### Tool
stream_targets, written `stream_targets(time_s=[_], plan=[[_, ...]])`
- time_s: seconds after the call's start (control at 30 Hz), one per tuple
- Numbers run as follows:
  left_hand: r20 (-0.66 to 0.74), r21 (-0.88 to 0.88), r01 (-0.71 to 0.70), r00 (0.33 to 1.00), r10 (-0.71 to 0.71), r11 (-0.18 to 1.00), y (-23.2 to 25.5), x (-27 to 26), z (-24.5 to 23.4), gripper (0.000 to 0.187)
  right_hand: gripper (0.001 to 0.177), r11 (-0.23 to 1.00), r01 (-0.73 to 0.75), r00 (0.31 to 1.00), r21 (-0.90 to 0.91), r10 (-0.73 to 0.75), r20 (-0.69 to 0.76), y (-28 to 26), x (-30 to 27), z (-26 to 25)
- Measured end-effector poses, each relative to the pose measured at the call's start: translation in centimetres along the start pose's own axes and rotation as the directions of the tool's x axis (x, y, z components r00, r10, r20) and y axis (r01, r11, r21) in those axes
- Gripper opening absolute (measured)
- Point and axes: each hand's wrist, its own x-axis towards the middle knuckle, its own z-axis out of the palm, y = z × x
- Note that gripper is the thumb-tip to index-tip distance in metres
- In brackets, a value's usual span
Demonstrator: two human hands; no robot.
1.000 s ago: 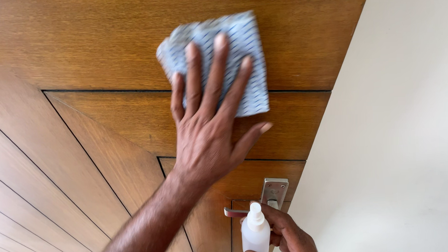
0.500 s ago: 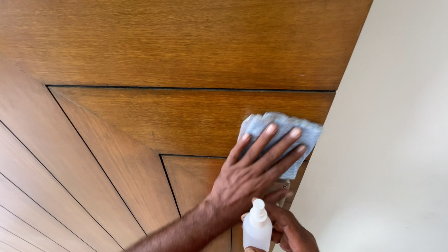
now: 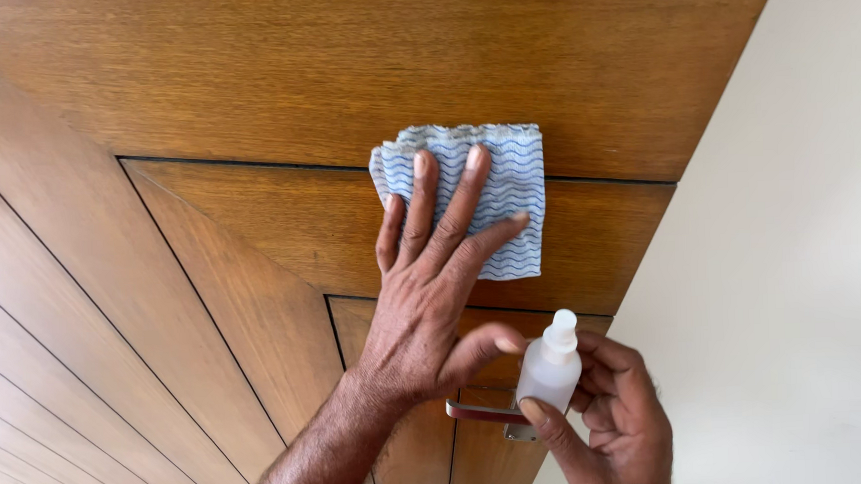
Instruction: The person cleans a wooden door by spraying a cleaning solution from a small white bottle onto a blue cloth and wiping the surface. They systematically clean the door panels and the area around the handle, occasionally reapplying the solution to the cloth.
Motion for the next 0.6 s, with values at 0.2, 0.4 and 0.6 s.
stream_targets(time_s=[0.2,0.4,0.6], plan=[[0.053,-0.032,-0.04,0.998,0.042,0.999,-0.4,-0.7,-0.4,0.096,0.067,0.971,0.241,0.968,0.006,-0.24,0.076,-0.8,1.9,2.1],[0.106,-0.072,-0.066,0.992,0.073,0.995,-1.0,-0.8,-1.9,0.072,0.072,0.959,0.282,0.959,-0.034,-0.282,0.0,-0.7,2.4,4.5],[0.108,-0.139,-0.097,0.988,0.112,0.986,-2.0,-0.7,-2.6,0.062,0.067,0.956,0.294,0.955,0.001,-0.294,-0.048,0.0,2.2,5.7]])
